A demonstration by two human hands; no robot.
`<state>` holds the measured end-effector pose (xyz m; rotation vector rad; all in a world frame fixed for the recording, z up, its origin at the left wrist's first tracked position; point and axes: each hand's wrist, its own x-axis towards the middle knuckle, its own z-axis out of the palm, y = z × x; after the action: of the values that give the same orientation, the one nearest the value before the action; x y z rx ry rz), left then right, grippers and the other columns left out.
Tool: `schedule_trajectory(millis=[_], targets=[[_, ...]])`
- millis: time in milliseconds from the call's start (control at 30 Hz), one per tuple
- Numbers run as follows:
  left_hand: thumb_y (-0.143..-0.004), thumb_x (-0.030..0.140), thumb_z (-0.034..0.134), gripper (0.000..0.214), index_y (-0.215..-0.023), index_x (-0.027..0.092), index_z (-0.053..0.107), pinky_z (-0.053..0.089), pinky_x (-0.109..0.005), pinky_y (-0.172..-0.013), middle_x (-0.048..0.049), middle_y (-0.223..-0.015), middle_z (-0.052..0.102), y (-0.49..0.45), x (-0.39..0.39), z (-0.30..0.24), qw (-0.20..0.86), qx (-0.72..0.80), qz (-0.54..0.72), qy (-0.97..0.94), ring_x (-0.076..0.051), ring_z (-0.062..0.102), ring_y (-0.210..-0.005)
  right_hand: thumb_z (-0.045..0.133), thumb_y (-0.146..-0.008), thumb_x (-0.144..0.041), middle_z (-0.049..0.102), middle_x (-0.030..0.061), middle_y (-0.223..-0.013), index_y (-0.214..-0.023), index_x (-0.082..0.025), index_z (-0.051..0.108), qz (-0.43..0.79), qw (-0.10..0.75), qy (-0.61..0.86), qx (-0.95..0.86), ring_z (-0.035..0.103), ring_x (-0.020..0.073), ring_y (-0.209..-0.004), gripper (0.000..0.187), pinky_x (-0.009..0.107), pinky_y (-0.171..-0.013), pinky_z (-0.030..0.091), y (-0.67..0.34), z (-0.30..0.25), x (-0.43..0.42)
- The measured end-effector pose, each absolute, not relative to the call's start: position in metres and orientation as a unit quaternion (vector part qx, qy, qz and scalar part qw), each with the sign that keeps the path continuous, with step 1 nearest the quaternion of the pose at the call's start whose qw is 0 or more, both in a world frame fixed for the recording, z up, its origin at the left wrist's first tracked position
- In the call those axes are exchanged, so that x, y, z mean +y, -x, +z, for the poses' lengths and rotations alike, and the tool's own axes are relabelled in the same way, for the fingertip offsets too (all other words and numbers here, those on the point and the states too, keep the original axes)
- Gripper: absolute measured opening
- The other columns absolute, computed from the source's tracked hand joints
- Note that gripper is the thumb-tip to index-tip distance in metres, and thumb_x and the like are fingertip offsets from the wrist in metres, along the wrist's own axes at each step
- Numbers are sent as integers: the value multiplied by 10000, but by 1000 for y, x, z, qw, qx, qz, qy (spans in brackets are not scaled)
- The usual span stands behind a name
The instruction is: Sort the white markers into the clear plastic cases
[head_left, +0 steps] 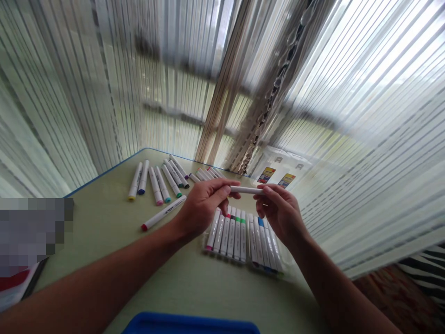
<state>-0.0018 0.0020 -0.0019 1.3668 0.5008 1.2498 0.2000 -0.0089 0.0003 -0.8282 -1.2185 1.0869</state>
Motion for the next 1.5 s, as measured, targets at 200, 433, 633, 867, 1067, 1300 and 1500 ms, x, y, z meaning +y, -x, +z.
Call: schedule_trajectory(millis=[200,433,633,867,1067,1300,1500], targets=[[-868,258,579,322,-1114,74,675,501,-248,-519,-107,-850,715,3,0,-1,549,224,529,-607,-93,549,-515,657,-835,-266,679,23,-685,-858,-162,683,475,608,364,-522,555,98,-439,110,209,-374,407,-200,2,-9],[-852,264,609,314,-1102,93,693,496,-216,-487,-93,-851,733,3,-2,1,511,260,517,-635,-83,547,-497,669,-827,-263,678,22,-654,-847,-161,689,474,612,364,-518,553,95,-431,106,206,-377,410,-201,2,-8],[-811,250,656,287,-1042,87,703,510,-204,-478,-66,-764,709,2,-1,0,515,276,515,-627,-85,559,-511,679,-820,-282,683,21,-662,-855,-168,693,464,607,367,-529,554,93,-427,120,208,-374,408,-201,1,-8],[-787,266,691,215,-921,98,677,520,-215,-498,-13,-671,621,1,4,-2,517,280,517,-623,-96,568,-531,753,-756,-281,683,28,-633,-826,-160,725,443,587,396,-550,546,99,-442,143,219,-392,420,-198,1,-13],[-773,307,705,234,-888,105,684,518,-226,-532,-61,-768,679,0,1,-4,500,294,484,-655,-124,614,-590,831,-663,-306,622,-7,-510,-784,-161,742,349,543,450,-617,521,102,-407,208,219,-382,414,-194,0,-17],[-823,325,647,276,-981,108,711,532,-244,-564,-106,-845,713,-1,-2,-8,494,280,453,-687,-174,670,-679,868,-583,-361,660,25,-570,-694,-166,718,217,519,494,-662,570,142,-480,270,235,-423,424,-188,3,-24],[-854,292,608,241,-991,114,696,516,-233,-562,-58,-748,682,-1,2,-7,474,300,474,-679,-131,621,-590,839,-644,-332,640,5,-596,-766,-162,715,252,528,491,-646,517,105,-471,243,218,-416,394,-190,1,-22]])
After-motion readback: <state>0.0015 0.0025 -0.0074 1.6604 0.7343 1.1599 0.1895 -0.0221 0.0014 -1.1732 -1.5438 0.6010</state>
